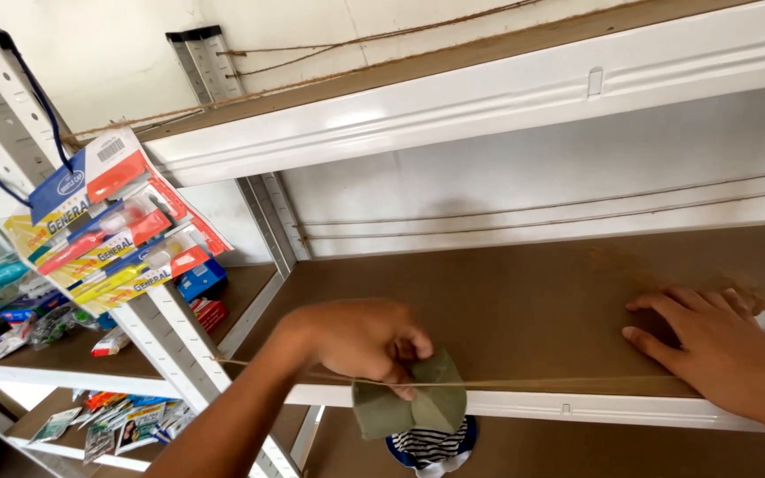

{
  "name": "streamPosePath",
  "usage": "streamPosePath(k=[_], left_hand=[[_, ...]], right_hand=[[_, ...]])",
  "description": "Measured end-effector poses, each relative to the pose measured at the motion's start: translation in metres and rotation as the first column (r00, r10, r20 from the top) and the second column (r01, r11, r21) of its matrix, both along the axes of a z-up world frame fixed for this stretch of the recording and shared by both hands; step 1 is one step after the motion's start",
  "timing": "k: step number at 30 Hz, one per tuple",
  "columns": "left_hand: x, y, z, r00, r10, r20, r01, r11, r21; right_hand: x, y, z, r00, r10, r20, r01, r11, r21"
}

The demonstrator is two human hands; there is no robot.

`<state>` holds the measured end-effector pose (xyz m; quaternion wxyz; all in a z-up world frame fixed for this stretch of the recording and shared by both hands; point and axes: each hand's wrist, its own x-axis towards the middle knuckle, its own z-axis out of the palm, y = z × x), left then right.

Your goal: Scrubbing a dirty or damaged spot on a metal storage shelf with a cleaning block.

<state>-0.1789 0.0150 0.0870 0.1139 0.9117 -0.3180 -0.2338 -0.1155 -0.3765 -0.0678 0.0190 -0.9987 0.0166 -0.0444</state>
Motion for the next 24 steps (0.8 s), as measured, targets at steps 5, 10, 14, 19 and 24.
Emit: streamPosePath(k=[5, 10, 14, 19, 24], left_hand=[[0.063, 0.004, -0.004, 0.885, 0.245, 0.396, -0.198, 0.968, -0.156], [0.186, 0.016, -0.071, 0.541, 0.193, 0.819, -0.273, 0.961, -0.047], [0.239, 0.017, -0.106, 0.462, 0.137, 0.876, -0.371, 0.927, 0.050], [0.187, 0.018, -0.092, 0.639, 0.227, 0.735, -0.312, 0.950, -0.023], [0.105, 0.015, -0.056, 0.865, 0.181, 0.469, -0.245, 0.966, 0.079]], right_hand=[[-0.004, 0.004, 0.006, 0.999, -0.018, -0.028, 0.018, 1.000, 0.006], [-0.001, 0.002, 0.007, 0.998, 0.034, 0.047, -0.035, 0.999, 0.018], [-0.008, 0.004, 0.014, 0.999, 0.033, 0.016, -0.034, 0.998, 0.059], [-0.008, 0.003, 0.014, 0.997, 0.067, 0.025, -0.069, 0.995, 0.078], [-0.004, -0.001, 0.009, 0.998, 0.059, 0.019, -0.060, 0.995, 0.077]])
